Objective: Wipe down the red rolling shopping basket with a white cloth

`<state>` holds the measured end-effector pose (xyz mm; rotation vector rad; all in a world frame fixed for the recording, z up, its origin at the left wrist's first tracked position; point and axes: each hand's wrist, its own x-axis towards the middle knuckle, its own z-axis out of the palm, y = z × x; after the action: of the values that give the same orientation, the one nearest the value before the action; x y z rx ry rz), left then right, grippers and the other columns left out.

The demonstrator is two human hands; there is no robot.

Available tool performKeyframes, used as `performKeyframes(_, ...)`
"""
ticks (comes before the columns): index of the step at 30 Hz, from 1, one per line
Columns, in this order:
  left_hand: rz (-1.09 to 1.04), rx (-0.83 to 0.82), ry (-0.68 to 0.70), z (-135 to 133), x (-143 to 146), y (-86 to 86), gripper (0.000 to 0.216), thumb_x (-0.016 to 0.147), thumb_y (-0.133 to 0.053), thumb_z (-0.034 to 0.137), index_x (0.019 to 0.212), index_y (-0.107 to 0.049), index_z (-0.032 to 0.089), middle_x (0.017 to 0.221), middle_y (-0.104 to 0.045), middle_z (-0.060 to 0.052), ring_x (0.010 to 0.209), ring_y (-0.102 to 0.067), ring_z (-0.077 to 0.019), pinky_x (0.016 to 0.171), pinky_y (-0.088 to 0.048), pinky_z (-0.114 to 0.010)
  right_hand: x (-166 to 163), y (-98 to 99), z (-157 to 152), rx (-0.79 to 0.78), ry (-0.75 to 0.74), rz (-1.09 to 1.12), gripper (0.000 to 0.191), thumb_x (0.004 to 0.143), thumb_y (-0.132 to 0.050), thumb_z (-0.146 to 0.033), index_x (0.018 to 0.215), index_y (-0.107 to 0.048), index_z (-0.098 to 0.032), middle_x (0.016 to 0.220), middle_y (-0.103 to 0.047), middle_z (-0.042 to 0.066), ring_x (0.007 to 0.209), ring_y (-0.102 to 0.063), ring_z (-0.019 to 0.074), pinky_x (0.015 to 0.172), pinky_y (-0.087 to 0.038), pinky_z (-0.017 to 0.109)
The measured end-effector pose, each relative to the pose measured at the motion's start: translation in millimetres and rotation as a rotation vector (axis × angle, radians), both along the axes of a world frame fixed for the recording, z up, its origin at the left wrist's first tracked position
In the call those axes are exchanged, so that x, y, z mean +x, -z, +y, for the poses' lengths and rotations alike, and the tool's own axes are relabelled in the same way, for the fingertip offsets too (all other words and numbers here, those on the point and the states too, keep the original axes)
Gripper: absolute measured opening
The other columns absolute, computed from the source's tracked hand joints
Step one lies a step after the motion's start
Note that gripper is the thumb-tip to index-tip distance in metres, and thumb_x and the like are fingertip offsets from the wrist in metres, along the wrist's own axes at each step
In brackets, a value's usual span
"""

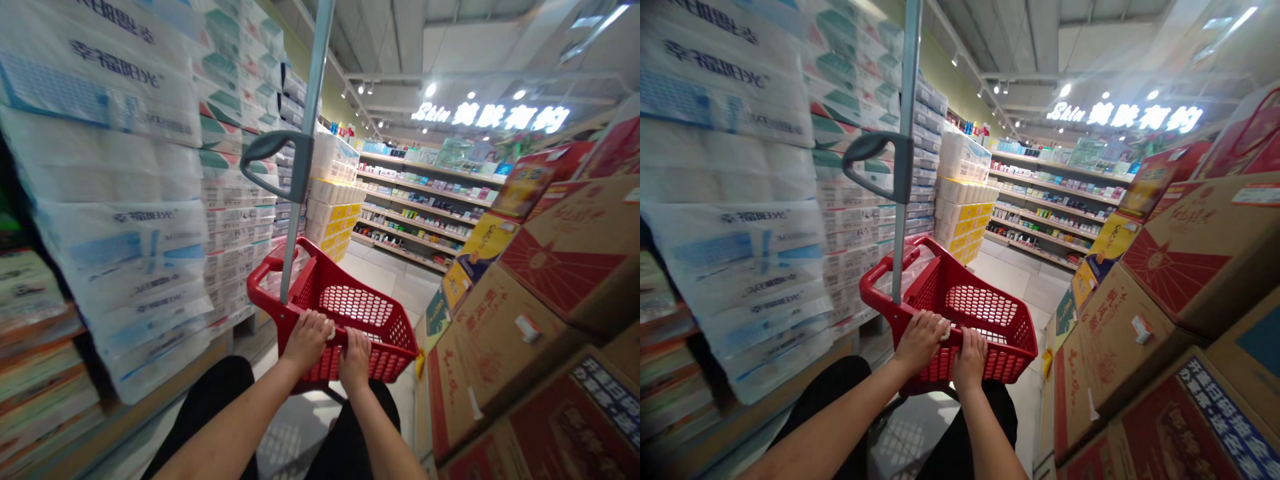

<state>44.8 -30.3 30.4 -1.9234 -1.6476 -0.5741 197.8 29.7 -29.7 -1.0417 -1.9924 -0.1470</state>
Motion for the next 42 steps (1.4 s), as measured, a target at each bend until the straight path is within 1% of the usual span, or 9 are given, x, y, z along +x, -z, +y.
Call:
performKeyframes(4,0.053,0.010,0.068,-6.1,-21.0,-6.7,0.046,0.077,-0.061,0.025,0.122,-0.054,0.023,0.126,-0.055,-0.008,0.119,-0.046,-0.0272,0.108,-0.026,-0.044,1.5,-1.1,0.0,0.005,-0.014,-0.008,0.053,0.076,-0.042,-0.007,0.128,-0.046,-0.018,0.122,-0.057,0.010,0.118,-0.044,0.0271,0.105,-0.028,0.047)
performKeyframes(8,0.032,0.073,0.054,-17.4,-42.8,-18.8,0.042,0.078,-0.060,0.025,0.119,-0.057,0.024,0.124,-0.057,-0.007,0.119,-0.046,-0.0274,0.109,-0.025,-0.044,0.9,-2.2,-0.8,-0.002,-0.019,0.005,0.055,0.075,-0.042,-0.007,0.128,-0.047,-0.019,0.121,-0.057,0.010,0.117,-0.045,0.0275,0.104,-0.028,0.048)
performKeyframes(11,0.021,0.102,0.039,-24.0,-49.3,-25.8,0.039,0.079,-0.059,0.024,0.118,-0.058,0.023,0.122,-0.058,-0.007,0.120,-0.045,-0.0277,0.109,-0.026,-0.044,0.4,-1.8,-0.6,-0.004,-0.021,0.016,0.054,0.074,-0.042,-0.007,0.126,-0.048,-0.019,0.120,-0.057,0.010,0.117,-0.045,0.0270,0.104,-0.028,0.048)
performKeyframes(15,-0.036,0.118,-0.014,-25.8,-40.7,-28.0,0.036,0.079,-0.058,0.023,0.115,-0.060,0.022,0.121,-0.058,-0.009,0.121,-0.045,-0.0288,0.109,-0.027,-0.045,0.5,0.2,1.0,-0.005,-0.022,0.023,0.054,0.074,-0.042,-0.006,0.126,-0.049,-0.018,0.121,-0.057,0.010,0.118,-0.045,0.0263,0.105,-0.028,0.047)
performKeyframes(19,-0.120,0.121,-0.062,-21.9,-24.8,-25.1,0.033,0.079,-0.058,0.023,0.112,-0.061,0.022,0.118,-0.059,-0.009,0.119,-0.045,-0.0298,0.109,-0.025,-0.049,0.8,1.5,1.6,-0.002,-0.024,0.030,0.053,0.075,-0.042,-0.007,0.126,-0.049,-0.017,0.121,-0.057,0.011,0.118,-0.044,0.0267,0.105,-0.027,0.047)
performKeyframes(25,-0.123,0.059,-0.026,-9.6,-3.8,-9.3,0.042,0.075,-0.062,0.025,0.116,-0.059,0.022,0.120,-0.057,-0.009,0.120,-0.043,-0.0299,0.110,-0.023,-0.049,0.2,0.1,-0.2,-0.013,-0.014,0.055,0.053,0.074,-0.042,-0.006,0.125,-0.049,-0.018,0.121,-0.057,0.010,0.118,-0.044,0.0273,0.105,-0.027,0.048)
performKeyframes(29,-0.089,0.033,-0.020,-3.4,6.0,1.6,0.045,0.075,-0.061,0.024,0.120,-0.057,0.021,0.122,-0.056,-0.009,0.121,-0.041,-0.0298,0.111,-0.021,-0.048,1.5,-0.2,-0.1,-0.010,-0.019,0.037,0.052,0.075,-0.041,-0.006,0.125,-0.048,-0.018,0.121,-0.057,0.010,0.118,-0.044,0.0270,0.105,-0.027,0.047)
performKeyframes(33,-0.064,0.025,-0.009,-3.2,6.4,4.0,0.045,0.076,-0.061,0.024,0.121,-0.055,0.020,0.123,-0.055,-0.009,0.122,-0.040,-0.0288,0.112,-0.019,-0.046,2.8,0.9,0.6,-0.001,-0.017,0.031,0.052,0.075,-0.041,-0.007,0.126,-0.048,-0.017,0.122,-0.056,0.010,0.118,-0.044,0.0264,0.106,-0.027,0.047)
performKeyframes(42,0.008,-0.001,0.040,-6.6,-12.2,-4.6,0.044,0.077,-0.061,0.024,0.121,-0.054,0.024,0.124,-0.055,-0.006,0.119,-0.043,-0.0254,0.109,-0.023,-0.043,2.5,4.7,2.8,-0.007,-0.018,0.005,0.054,0.075,-0.042,-0.008,0.128,-0.047,-0.018,0.123,-0.057,0.010,0.119,-0.045,0.0269,0.105,-0.028,0.047)
